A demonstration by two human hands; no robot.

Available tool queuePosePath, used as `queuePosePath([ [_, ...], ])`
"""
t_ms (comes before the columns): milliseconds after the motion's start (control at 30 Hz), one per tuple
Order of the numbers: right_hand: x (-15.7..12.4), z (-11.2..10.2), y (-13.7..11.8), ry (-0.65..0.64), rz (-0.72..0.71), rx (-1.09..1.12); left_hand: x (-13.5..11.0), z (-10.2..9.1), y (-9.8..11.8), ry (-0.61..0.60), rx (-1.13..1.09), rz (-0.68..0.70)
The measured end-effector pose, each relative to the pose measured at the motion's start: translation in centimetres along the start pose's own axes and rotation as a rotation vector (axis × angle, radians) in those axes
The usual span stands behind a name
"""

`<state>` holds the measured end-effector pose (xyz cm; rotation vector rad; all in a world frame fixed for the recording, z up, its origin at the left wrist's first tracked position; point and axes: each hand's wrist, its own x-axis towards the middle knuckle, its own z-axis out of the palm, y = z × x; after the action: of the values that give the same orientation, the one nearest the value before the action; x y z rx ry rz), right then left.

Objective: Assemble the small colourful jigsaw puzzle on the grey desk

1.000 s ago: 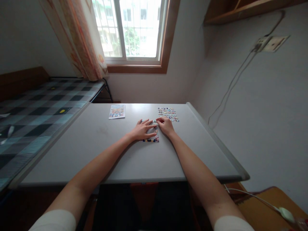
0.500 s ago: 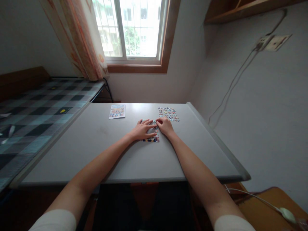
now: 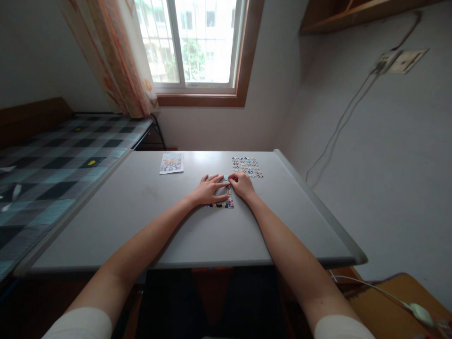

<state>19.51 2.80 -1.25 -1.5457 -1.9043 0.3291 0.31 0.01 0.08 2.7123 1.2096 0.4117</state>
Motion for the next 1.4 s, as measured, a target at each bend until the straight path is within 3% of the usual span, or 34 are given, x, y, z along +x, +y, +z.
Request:
queuePosePath([
  [1400, 0.09, -0.13, -0.13, 0.046, -0.001, 0.042, 0.42, -0.19, 0.3, -0.002, -0.035, -0.048],
])
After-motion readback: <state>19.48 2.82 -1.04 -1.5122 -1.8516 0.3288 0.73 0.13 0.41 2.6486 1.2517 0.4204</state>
